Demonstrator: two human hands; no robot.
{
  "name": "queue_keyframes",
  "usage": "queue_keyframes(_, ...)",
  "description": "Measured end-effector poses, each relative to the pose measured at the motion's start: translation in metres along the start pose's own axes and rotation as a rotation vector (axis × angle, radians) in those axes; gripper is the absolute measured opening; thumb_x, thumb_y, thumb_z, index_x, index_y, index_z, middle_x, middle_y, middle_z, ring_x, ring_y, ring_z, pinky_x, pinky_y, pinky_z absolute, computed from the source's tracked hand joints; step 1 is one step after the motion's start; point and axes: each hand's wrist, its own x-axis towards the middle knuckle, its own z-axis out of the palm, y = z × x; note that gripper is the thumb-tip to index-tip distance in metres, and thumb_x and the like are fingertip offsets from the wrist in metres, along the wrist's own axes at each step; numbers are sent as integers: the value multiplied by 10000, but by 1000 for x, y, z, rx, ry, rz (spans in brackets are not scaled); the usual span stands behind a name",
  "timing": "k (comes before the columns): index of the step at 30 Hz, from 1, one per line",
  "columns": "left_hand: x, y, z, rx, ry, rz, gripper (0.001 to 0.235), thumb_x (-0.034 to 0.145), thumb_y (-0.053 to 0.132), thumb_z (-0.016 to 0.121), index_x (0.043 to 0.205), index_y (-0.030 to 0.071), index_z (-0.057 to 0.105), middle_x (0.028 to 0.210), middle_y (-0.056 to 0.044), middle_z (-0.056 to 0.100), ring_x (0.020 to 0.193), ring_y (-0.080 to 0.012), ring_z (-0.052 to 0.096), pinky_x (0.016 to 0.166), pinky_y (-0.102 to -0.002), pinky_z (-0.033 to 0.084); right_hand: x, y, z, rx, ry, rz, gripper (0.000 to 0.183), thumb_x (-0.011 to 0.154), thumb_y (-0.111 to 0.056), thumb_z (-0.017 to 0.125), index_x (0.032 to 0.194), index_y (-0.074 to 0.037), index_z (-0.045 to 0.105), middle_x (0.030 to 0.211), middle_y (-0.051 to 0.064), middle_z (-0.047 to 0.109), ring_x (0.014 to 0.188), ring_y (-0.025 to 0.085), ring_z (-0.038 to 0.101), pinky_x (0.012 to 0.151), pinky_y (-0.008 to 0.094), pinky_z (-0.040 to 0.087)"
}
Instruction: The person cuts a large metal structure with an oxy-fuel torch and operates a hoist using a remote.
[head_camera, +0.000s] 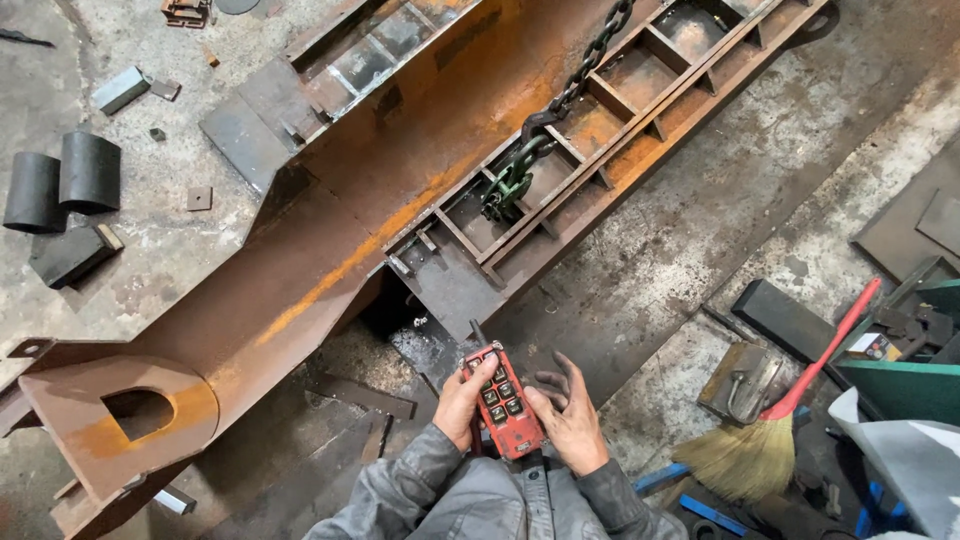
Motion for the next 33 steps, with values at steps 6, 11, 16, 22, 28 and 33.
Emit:
queue_keyframes(6, 5, -4, -3, 14, 4, 4, 401, 910, 454, 705, 1058, 83, 675, 776, -8, 720, 519, -69, 618, 375, -221, 385, 2, 1, 0, -9, -1, -6, 890, 853, -362, 743, 1552, -74, 273, 1367, 221, 581, 1229, 307, 661, 919, 399, 612)
queue_keyframes(11, 7, -4, -5, 6, -7, 2, 393, 923, 455, 706, 1049, 84, 674, 765, -5, 712, 501, -65, 605, 366, -217, 380, 3, 3, 0, -17, 1, -17, 896, 853, -360, 747, 1554, -73, 268, 1372, 223, 579, 1233, 306, 655, 926, 399, 607)
queue_keyframes(16, 8, -3, -5, -32, -11, -7, 378, 922, 424, 706, 1087, 87, 662, 791, -12, 734, 542, -77, 660, 390, -224, 433, 5, 5, 0, -14, 10, -11, 887, 861, -346, 740, 1557, -73, 263, 1367, 224, 578, 1224, 298, 662, 928, 396, 606)
queue_keyframes(22, 12, 6, -7, -32, -27, -26, 376, 931, 426, 704, 1100, 92, 664, 780, -6, 725, 521, -68, 637, 358, -213, 380, 9, 15, -2, 21, 46, -8, 878, 858, -336, 745, 1550, -65, 278, 1346, 211, 602, 1192, 285, 672, 928, 373, 584)
queue_keyframes(28, 18, 15, -12, -100, -45, -50, 371, 928, 388, 706, 1150, 98, 642, 837, -18, 752, 593, -93, 695, 392, -228, 407, 11, 19, -5, 10, 89, 14, 868, 855, -309, 748, 1549, -58, 292, 1342, 207, 619, 1181, 272, 664, 935, 372, 573)
queue_keyframes(33, 28, 12, -26, -71, -19, -46, 379, 913, 381, 726, 1178, 120, 655, 833, 1, 741, 576, -82, 670, 388, -218, 383, 19, 33, -2, 10, 103, -14, 853, 876, -266, 736, 1564, -48, 282, 1337, 206, 616, 1170, 258, 650, 966, 357, 544)
